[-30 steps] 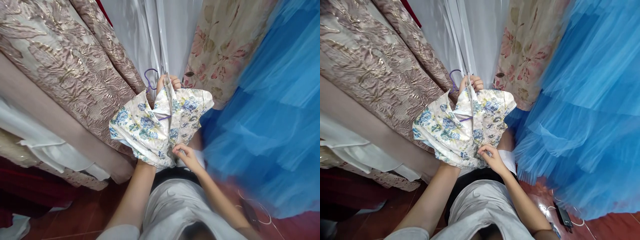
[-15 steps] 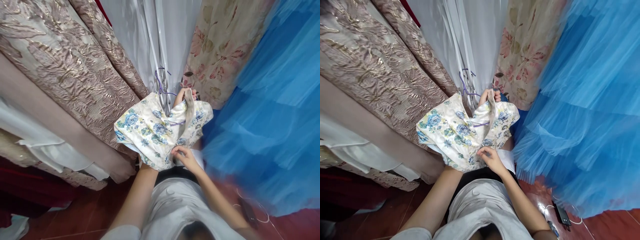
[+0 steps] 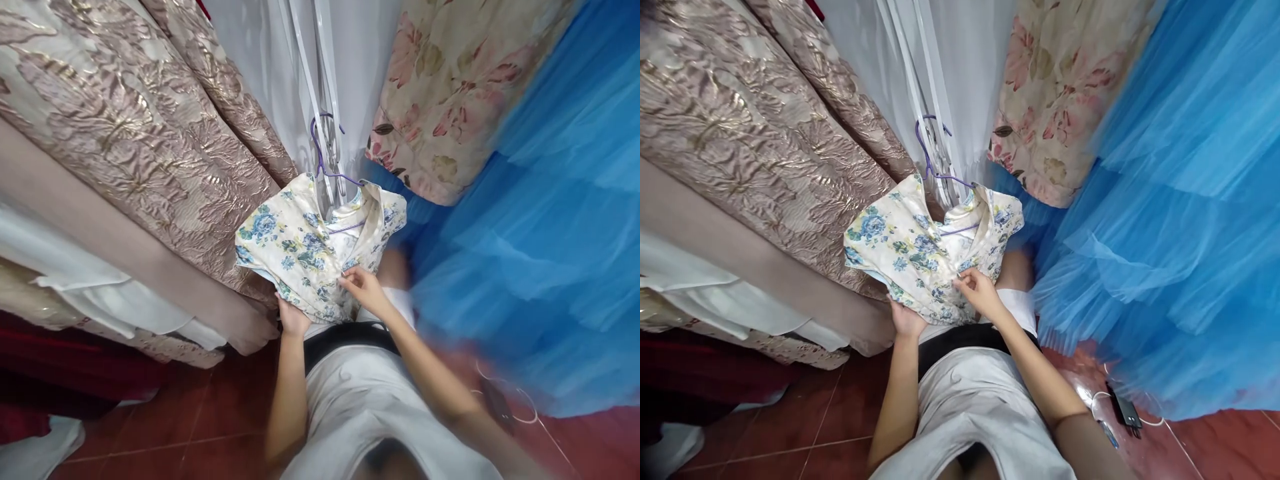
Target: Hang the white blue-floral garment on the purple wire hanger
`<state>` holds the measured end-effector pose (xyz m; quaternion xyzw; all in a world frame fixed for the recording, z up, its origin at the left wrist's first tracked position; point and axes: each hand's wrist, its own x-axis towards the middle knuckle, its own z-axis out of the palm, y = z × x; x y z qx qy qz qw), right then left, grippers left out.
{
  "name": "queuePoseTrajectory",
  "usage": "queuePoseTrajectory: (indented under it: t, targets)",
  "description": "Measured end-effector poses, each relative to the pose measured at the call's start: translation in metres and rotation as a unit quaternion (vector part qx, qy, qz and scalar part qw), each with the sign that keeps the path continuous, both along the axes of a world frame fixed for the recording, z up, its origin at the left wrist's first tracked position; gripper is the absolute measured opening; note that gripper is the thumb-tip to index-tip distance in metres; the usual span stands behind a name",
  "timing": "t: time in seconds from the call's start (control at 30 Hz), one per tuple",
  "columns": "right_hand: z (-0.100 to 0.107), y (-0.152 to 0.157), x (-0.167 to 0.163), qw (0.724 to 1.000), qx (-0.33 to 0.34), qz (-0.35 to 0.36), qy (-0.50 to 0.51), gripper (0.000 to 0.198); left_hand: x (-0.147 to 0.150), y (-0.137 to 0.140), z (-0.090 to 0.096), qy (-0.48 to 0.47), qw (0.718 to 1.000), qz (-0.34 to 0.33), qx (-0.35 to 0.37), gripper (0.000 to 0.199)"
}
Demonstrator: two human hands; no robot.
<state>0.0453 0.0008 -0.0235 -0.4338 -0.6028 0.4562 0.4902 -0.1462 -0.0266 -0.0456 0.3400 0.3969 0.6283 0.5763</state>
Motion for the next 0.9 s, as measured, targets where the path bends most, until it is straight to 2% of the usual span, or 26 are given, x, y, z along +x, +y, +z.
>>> queuePoseTrajectory:
  t: [0.13,0.3,0.43,0.53,0.6,0.67,0.7,0.73,0.77,0.83,0.9]
  targets:
    - [0.006,0.01,-0.013,0.998,0.026,-0.026,-0.044,0.027,0.008,-0.01,-0.017,-0.025,0.996,0.079,-0.008,0.079]
    - [0.01,0.013,-0.012,0.996,-0.012,-0.056,-0.068,0.022,0.019,-0.001,-0.024,-0.037,0.982,0.187,-0.014,0.066]
    - [0.013,0.017,-0.015,0.994,-0.022,-0.052,-0.089,0.015,0.02,0.008,-0.034,-0.033,0.979,0.195,-0.038,0.055]
    - [0.013,0.016,-0.018,0.997,-0.029,-0.044,-0.055,0.012,0.018,0.011,-0.041,-0.006,0.972,0.235,-0.007,0.047]
    - [0.011,0.011,-0.018,0.997,-0.041,-0.041,-0.044,0.016,0.015,0.011,-0.042,0.023,0.943,0.33,0.043,0.045]
    - [0.009,0.005,-0.016,0.997,-0.051,-0.03,-0.041,0.023,0.013,0.008,-0.039,0.095,0.884,0.443,0.115,0.047]
    - [0.008,0.001,-0.014,0.998,-0.055,-0.023,-0.037,0.025,0.014,0.005,-0.037,0.141,0.852,0.478,0.157,0.048]
    - [0.009,-0.002,-0.013,0.998,-0.058,-0.018,-0.029,0.025,0.016,0.003,-0.034,0.186,0.83,0.486,0.199,0.045]
    - [0.01,-0.006,-0.011,0.998,-0.059,-0.016,-0.02,0.025,0.02,0.001,-0.031,0.231,0.824,0.46,0.237,0.038]
    - [0.013,-0.012,-0.01,0.998,-0.052,-0.019,-0.001,0.022,0.034,-0.001,-0.025,0.313,0.841,0.333,0.29,0.021]
    - [0.017,-0.019,-0.008,0.999,-0.041,-0.023,0.003,0.023,0.05,0.001,-0.02,0.374,0.849,0.219,0.303,0.017]
